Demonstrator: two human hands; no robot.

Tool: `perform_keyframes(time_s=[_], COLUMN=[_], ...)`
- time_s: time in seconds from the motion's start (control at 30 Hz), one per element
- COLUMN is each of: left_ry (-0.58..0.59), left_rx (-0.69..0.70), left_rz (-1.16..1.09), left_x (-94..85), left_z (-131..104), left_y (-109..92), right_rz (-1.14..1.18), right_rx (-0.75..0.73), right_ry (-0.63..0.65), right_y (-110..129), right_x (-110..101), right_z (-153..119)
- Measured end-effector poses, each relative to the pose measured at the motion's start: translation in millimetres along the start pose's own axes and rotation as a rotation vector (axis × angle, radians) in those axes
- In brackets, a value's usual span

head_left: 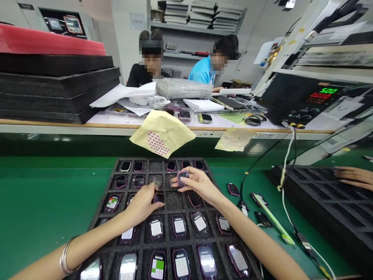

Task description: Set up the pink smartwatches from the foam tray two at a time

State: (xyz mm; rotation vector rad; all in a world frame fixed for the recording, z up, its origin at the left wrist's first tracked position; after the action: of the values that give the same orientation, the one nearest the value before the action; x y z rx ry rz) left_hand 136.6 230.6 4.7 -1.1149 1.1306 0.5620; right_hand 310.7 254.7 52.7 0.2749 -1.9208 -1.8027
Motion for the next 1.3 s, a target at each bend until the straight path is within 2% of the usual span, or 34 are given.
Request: perform_keyframes(time_s=[0.07,0.13,0.33,0.57,0.63,0.73,0.83,0.93,1.07,1.2,1.3], left_ry=[-0.008,-0.014,0.088,0.147,0.128,0.078,0.081,0.058,-0.043,-0.126,-0.147], left_rx=[-0.025,-0.043,-0.124,-0.284,-0.298,-0.271,-0.252,-0.181,-0.065,-0.021,-0.008], left_rz=[-0.131,-0.279,-0.820,-1.238,-1.230,-1.072,-0.941,-0.807,-0.677,-0.589,-0.543], left_x=[0.7,-0.1,-8.1,-7.1,-5.9,-7.3,-7.0,-8.9,-14.5,-19.6,-22.1], left_z=[4,8,10,6,5,5,4,2,-3,-9,-11], left_y=[6,10,13,10,9,11,12,11,7,3,0], right_rz=[0.187,0.237,0.327,0.520,0.559,0.554,0.517,0.444,0.374,0.424,0.455], right_rx=[0.029,0.040,0.111,0.244,0.257,0.272,0.280,0.259,0.220,0.214,0.230], right_ry=[-0.059,-0.084,-0.057,-0.033,-0.005,0.047,0.088,0.089,0.053,0.069,0.072], right_y=[-5,-11,-28,-34,-34,-35,-38,-41,-41,-38,-38], right_x=[-1,-2,0,9,11,12,13,12,12,17,19], right_z=[3,6,6,1,0,-1,-3,-4,-6,-7,-7])
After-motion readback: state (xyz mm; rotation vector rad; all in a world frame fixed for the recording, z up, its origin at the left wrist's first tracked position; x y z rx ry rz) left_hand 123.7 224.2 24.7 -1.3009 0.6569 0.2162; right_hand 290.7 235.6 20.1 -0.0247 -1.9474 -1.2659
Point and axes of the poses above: each hand's wrist, its own z-axis towards the middle knuckle, its own x-axis out of the palm, y = z × x, the point moved 6 cm from there along z, towards the middle knuckle, and after that the axes turned 14 degrees about z, right-handed, at the moved point
